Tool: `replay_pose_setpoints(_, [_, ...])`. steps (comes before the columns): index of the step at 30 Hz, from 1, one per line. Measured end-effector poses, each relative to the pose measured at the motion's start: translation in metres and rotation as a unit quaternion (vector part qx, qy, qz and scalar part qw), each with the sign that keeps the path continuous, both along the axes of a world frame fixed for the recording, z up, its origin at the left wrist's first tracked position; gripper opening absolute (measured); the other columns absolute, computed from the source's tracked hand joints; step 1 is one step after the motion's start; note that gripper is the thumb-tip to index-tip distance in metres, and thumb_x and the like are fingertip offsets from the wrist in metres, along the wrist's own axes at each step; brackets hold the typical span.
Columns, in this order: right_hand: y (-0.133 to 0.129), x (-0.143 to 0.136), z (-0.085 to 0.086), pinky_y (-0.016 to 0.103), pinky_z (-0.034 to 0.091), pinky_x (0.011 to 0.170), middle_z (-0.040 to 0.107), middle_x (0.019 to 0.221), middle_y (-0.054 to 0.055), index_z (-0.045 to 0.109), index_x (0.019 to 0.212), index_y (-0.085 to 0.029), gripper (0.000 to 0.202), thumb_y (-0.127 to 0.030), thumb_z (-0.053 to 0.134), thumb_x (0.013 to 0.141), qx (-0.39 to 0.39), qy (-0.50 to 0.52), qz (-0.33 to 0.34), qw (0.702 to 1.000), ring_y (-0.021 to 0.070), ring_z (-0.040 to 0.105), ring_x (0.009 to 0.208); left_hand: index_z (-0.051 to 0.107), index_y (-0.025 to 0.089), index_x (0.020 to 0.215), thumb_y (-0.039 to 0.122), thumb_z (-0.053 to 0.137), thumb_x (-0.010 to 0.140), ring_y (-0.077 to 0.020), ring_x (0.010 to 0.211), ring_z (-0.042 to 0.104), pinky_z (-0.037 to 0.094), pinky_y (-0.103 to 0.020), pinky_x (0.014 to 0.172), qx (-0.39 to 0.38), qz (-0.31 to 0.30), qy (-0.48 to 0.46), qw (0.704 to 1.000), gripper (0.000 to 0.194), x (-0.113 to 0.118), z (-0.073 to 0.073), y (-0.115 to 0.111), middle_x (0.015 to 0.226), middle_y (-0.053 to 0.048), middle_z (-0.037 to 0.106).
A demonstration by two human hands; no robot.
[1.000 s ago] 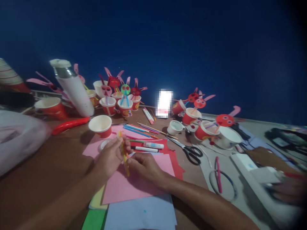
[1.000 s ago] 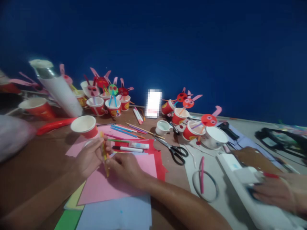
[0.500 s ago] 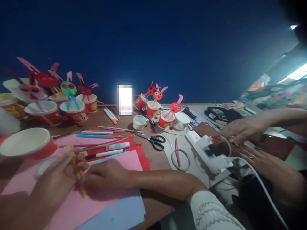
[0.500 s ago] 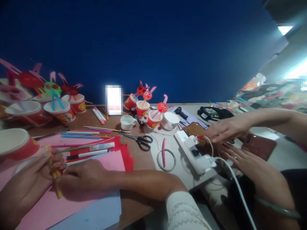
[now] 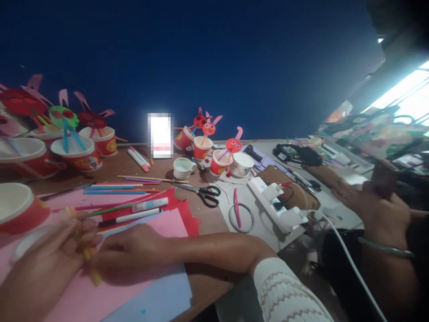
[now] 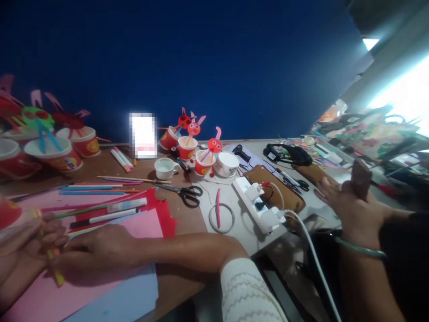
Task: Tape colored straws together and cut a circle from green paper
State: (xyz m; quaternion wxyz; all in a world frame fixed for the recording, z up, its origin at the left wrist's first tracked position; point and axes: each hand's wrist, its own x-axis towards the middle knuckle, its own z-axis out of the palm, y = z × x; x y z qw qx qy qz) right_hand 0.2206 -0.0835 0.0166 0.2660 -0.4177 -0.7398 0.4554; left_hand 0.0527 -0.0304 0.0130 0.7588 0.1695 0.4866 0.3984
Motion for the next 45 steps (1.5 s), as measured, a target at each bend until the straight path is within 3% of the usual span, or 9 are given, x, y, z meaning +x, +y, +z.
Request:
replay_pose_setpoints(2, [0.001,-0.001,-0.006,0.014,0.036,0.058,0.058,0.074,-0.004,0.062,0.087,-0.018,0.02,-0.03,0.046,0.087,0.017,0.002,-0.004,1.0,0.0088,0.053,0.069,0.058,0.02,0.076,0.018,0.036,0.092,-0.0095,0.057,0.057,0.054,-0.021,0.05,0.092,-0.043,-0.001,0.995,0.028,-0.002,-0.001,0.0,0.062,0.004,0.062])
replay_pose_setpoints(4, [0.002,-0.003,-0.011,0.015,0.036,0.057,0.056,0.071,-0.004,0.062,0.085,-0.017,0.019,-0.03,0.047,0.086,0.018,0.007,-0.006,1.0,0.0089,0.052,0.068,0.057,0.018,0.076,0.009,0.035,0.089,-0.0102,0.055,0.056,0.053,-0.023,0.049,0.136,-0.041,-0.003,0.99,0.028,-0.002,-0.001,-0.001,0.062,0.002,0.06])
replay_pose_setpoints(8, [0.004,-0.011,-0.016,0.016,0.035,0.052,0.056,0.067,-0.003,0.06,0.075,-0.016,0.024,-0.032,0.046,0.086,-0.051,0.058,-0.044,0.996,0.0091,0.051,0.064,0.056,0.015,0.076,0.002,0.039,0.083,-0.0107,0.052,0.054,0.049,-0.021,0.046,0.119,0.033,-0.035,0.992,0.023,0.005,0.005,-0.004,0.063,-0.001,0.059])
replay_pose_setpoints(13, [0.002,-0.021,-0.017,0.017,0.031,0.046,0.049,0.058,-0.002,0.055,0.063,-0.014,0.03,-0.028,0.041,0.086,-0.064,0.053,-0.091,0.992,0.0073,0.042,0.052,0.056,0.014,0.079,0.005,0.044,0.081,-0.0105,0.052,0.054,0.049,-0.021,0.048,0.127,0.042,-0.084,0.987,0.015,0.008,0.007,-0.006,0.063,-0.001,0.056])
replay_pose_setpoints(21, [0.007,-0.024,-0.012,0.019,0.031,0.052,0.04,0.058,-0.004,0.041,0.058,-0.017,0.029,-0.029,0.043,0.085,-0.062,0.089,-0.084,0.991,0.0075,0.036,0.054,0.056,0.013,0.081,0.009,0.048,0.082,-0.0097,0.055,0.057,0.05,-0.021,0.053,0.144,0.028,-0.109,0.983,0.009,0.005,0.005,-0.009,0.068,-0.002,0.058])
replay_pose_setpoints(31, [0.003,-0.028,-0.014,0.019,0.028,0.049,0.044,0.054,-0.004,0.045,0.054,-0.016,0.028,-0.021,0.042,0.081,-0.039,0.035,-0.089,0.995,0.0072,0.037,0.051,0.056,0.013,0.081,0.01,0.05,0.082,-0.0101,0.059,0.058,0.05,-0.021,0.057,0.137,0.039,-0.127,0.982,0.007,0.006,0.0,-0.011,0.067,-0.002,0.057])
replay_pose_setpoints(37, [0.003,-0.027,-0.014,0.018,0.03,0.049,0.045,0.056,-0.004,0.046,0.056,-0.015,0.03,-0.025,0.041,0.084,-0.04,0.031,-0.083,0.995,0.0072,0.039,0.053,0.055,0.013,0.081,0.009,0.048,0.083,-0.0092,0.054,0.054,0.047,-0.021,0.051,0.138,0.032,-0.117,0.983,0.007,0.003,0.001,-0.009,0.066,-0.001,0.055])
replay_pose_setpoints(45, [0.025,0.002,0.009,0.018,0.029,0.047,0.044,0.055,-0.004,0.05,0.062,-0.016,0.031,-0.036,0.045,0.085,-0.043,0.035,-0.09,0.994,0.0069,0.039,0.051,0.053,0.014,0.082,0.013,0.049,0.084,-0.0061,0.046,0.043,0.038,-0.017,0.042,0.152,0.003,-0.1,0.983,0.005,-0.002,0.004,-0.006,0.059,0.003,0.047])
